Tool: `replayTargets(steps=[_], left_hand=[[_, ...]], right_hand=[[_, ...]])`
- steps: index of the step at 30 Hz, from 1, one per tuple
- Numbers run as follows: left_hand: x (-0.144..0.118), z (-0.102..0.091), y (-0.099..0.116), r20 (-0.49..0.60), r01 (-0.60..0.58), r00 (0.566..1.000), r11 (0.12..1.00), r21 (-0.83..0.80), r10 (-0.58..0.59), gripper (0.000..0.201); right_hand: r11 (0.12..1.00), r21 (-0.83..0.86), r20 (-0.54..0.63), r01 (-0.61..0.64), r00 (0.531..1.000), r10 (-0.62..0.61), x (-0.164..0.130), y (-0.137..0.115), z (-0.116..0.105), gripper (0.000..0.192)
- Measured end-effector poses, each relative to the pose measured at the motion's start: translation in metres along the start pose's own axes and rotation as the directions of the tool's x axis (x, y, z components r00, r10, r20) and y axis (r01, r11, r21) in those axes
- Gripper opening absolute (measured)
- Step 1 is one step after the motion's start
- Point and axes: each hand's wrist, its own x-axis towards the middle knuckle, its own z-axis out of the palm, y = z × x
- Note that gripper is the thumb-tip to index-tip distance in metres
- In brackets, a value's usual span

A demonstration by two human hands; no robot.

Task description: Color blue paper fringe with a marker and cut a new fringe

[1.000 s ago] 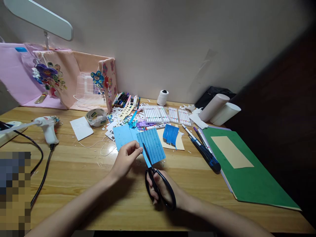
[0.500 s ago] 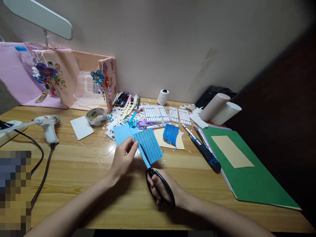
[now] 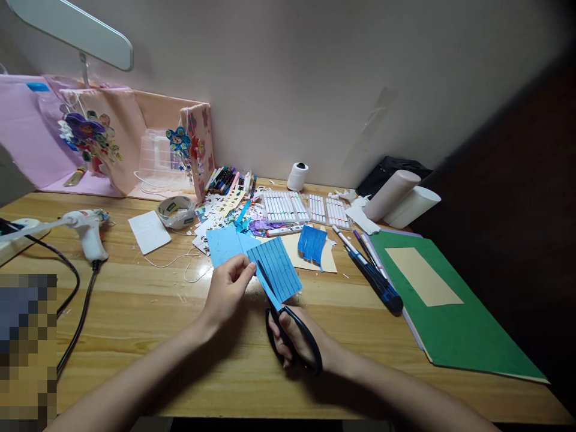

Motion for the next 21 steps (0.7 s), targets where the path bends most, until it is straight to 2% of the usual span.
replayTargets(steps=[6,9,13,21], left_hand=[[0.0037,-0.0017,0.0004,0.014,0.044,0.999,0.995,-0.088,-0.043,0.033],[0.0042,-0.0026,0.0009,0.034,0.044,0.999,0.992,-0.119,-0.041,0.033],[0.001,-0.001,0.0028,0.07,0.023,0.997,0.996,-0.09,-0.017,0.032],[-0.0032,0.0035,0.0028,0.074,0.018,0.997,0.999,-0.045,-0.015,0.032]], right_hand=[[1.0,0.028,-0.039,0.004,0.999,-0.003,0.0016,-0.0009,-0.0006,0.061],[0.999,0.041,-0.01,0.011,1.0,-0.011,0.0002,-0.0052,-0.0017,0.065],[1.0,0.015,0.046,0.017,0.999,-0.017,-0.0025,-0.0068,-0.0058,0.069],[0.997,-0.065,-0.004,0.045,0.999,-0.045,-0.0012,-0.0034,-0.009,0.063]])
